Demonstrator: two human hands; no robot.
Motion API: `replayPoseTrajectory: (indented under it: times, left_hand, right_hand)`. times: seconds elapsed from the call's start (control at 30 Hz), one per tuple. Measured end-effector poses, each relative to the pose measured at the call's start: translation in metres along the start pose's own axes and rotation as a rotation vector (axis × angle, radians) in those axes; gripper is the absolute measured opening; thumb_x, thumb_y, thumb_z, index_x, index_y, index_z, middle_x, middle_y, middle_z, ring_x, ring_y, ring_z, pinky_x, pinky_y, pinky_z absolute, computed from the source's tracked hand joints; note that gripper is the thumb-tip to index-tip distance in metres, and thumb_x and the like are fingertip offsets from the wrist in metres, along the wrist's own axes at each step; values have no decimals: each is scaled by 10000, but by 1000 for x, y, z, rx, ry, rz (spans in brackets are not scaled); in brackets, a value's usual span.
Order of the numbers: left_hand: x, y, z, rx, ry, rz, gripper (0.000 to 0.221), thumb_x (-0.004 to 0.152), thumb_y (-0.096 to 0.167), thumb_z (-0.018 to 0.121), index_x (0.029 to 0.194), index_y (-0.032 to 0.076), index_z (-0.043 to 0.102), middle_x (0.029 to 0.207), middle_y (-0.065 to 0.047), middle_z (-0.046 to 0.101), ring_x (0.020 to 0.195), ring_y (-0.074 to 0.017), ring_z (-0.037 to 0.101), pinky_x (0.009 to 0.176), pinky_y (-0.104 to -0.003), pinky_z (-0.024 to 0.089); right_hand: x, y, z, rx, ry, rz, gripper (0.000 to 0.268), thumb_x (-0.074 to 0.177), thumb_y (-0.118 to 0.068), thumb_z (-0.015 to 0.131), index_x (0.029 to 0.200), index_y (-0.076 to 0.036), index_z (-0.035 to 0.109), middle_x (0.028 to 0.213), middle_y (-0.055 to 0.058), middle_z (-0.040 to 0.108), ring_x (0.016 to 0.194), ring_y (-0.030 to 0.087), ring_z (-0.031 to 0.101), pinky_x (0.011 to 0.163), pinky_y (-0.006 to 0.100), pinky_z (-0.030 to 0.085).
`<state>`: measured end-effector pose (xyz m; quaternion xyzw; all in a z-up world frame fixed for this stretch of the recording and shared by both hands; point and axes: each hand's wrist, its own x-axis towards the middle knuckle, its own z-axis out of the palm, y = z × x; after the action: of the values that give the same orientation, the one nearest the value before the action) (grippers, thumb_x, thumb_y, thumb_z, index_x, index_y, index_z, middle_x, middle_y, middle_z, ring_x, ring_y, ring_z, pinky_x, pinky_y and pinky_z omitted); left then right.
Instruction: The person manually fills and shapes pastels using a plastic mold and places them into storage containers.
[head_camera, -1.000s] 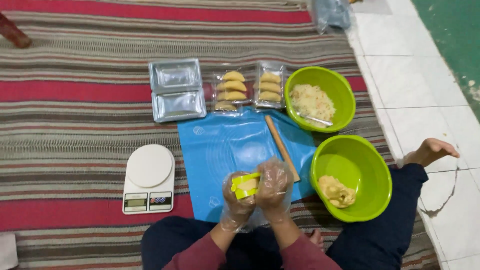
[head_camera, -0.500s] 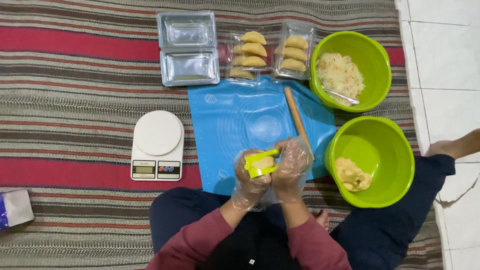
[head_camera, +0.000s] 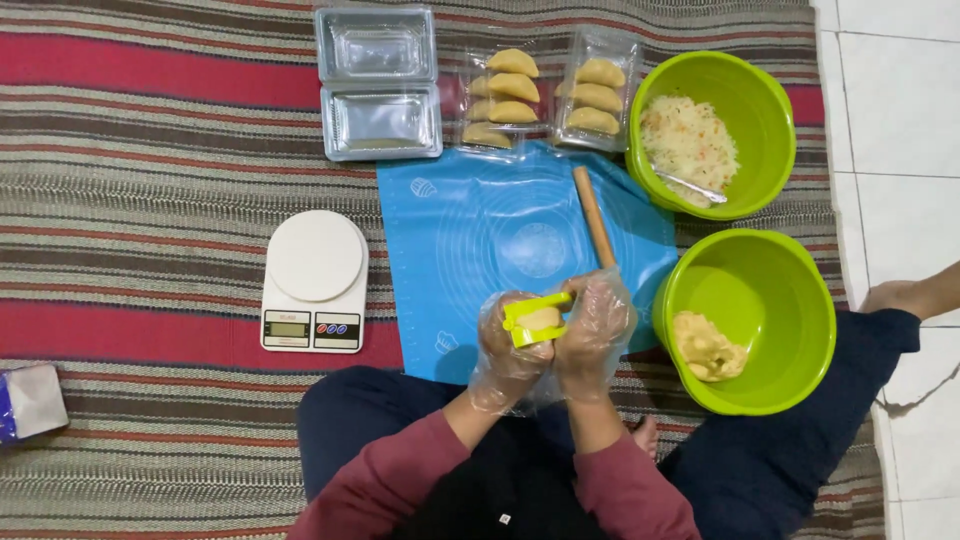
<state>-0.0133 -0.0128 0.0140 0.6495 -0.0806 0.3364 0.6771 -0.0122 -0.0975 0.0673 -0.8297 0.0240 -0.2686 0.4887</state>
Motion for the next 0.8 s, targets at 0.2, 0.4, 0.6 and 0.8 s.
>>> replayPoseTrajectory:
  times: [0.2,0.4,0.6,0.8]
  left_hand:
    - [6,6,-1,32,-33,4,145,827,161,650,879,29,620,644,-128,613,528,-338,652,540,-367,585]
    - [10,-1,3,309,-27,294,204,895,181,659,969,7,580,712,-129,603,556,-323,634,579,-360,585]
    - [9,-23,11,-361,-17,155,261,833,169,731,927,-52,630,739,-149,670,587,-279,669,670,-403,614]
    - [52,11,3,-216,-155,308,287,776,238,832,860,17,668,732,-119,707,581,-276,713,611,-371,619]
  right_hand:
    - [-3,12,2,-39,11,-37,391,1076,-39,306,746,-107,505,671,50,536,626,175,612,647,278,567]
    - [6,-17,-6,95,5,51,330,1072,-37,331,816,-112,524,730,51,530,681,172,575,709,302,549]
    - [29,-79,-37,-6,-91,-95,252,1088,-17,368,1015,-63,605,930,108,606,858,215,614,816,368,565]
    - [29,-63,-61,-232,-328,-487,102,901,-275,772,875,-179,752,871,59,714,840,253,694,772,359,571]
